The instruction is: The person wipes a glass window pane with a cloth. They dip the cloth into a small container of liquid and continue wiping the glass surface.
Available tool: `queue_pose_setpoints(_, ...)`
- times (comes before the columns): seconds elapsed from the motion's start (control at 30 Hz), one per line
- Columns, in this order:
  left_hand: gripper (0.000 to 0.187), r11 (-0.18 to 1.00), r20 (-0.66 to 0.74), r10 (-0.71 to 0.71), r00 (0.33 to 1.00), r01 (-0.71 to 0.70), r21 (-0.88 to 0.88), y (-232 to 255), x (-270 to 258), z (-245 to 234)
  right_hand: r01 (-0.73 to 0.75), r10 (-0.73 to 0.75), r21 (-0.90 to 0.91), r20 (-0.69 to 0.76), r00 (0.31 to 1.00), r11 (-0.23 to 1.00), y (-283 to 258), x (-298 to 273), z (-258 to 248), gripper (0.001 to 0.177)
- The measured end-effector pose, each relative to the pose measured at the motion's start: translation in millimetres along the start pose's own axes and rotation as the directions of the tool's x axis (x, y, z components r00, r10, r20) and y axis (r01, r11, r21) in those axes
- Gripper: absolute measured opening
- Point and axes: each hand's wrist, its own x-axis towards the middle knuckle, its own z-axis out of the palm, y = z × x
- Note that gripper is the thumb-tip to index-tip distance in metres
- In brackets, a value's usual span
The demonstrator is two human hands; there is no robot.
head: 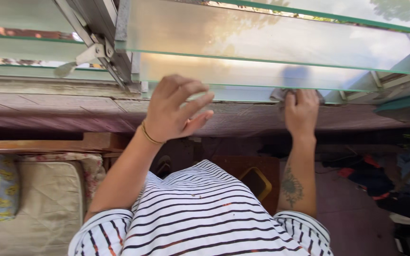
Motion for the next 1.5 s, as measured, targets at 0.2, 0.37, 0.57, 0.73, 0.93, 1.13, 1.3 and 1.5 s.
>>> queue_pose_setpoints(0.2,0.019,0.98,0.094,-0.198,0.976,0.196,0.04,3,-30,0,-0.129,0.123,-0.182,-0.044,0.991,0.975,-13,27,7,0.046)
queue_pose_setpoints(0.37,0.022,0.936,0.106,-0.349,0.931,0.342,0.081,7,-48,3,-0.088,0.134,-0.22,0.202,0.97,0.971,-72,23,6,0.06)
queue_pose_setpoints(0.57,0.027,0.909,0.066,-0.413,0.908,0.406,0.094,6,-63,3,0.339,-0.309,-0.139,0.202,0.93,0.931,-188,-15,44,0.066)
queue_pose_setpoints(0.73,0.026,0.902,-0.029,-0.422,0.906,0.423,0.093,8,-70,-9,0.64,-0.632,0.032,0.201,0.748,0.768,-271,-20,87,0.077)
queue_pose_setpoints(0.93,0.028,0.9,-0.12,-0.416,0.901,0.427,0.089,7,-65,-24,0.664,-0.673,0.113,0.159,0.722,0.739,-275,-20,84,0.052)
queue_pose_setpoints(1.13,0.025,0.925,0.069,-0.38,0.923,0.377,0.05,-7,-55,-11,0.626,-0.634,0.133,0.03,0.773,0.769,-206,-29,56,0.044)
queue_pose_setpoints(1.3,0.027,0.919,0.222,-0.394,0.892,0.378,0.111,-31,-46,18,0.488,-0.469,0.02,-0.248,0.848,0.873,-95,-27,42,0.031)
queue_pose_setpoints(1.5,0.05,0.944,0.187,-0.3,0.935,0.264,0.196,-57,-24,56,0.162,-0.155,-0.022,-0.433,0.888,0.987,11,-12,32,0.031)
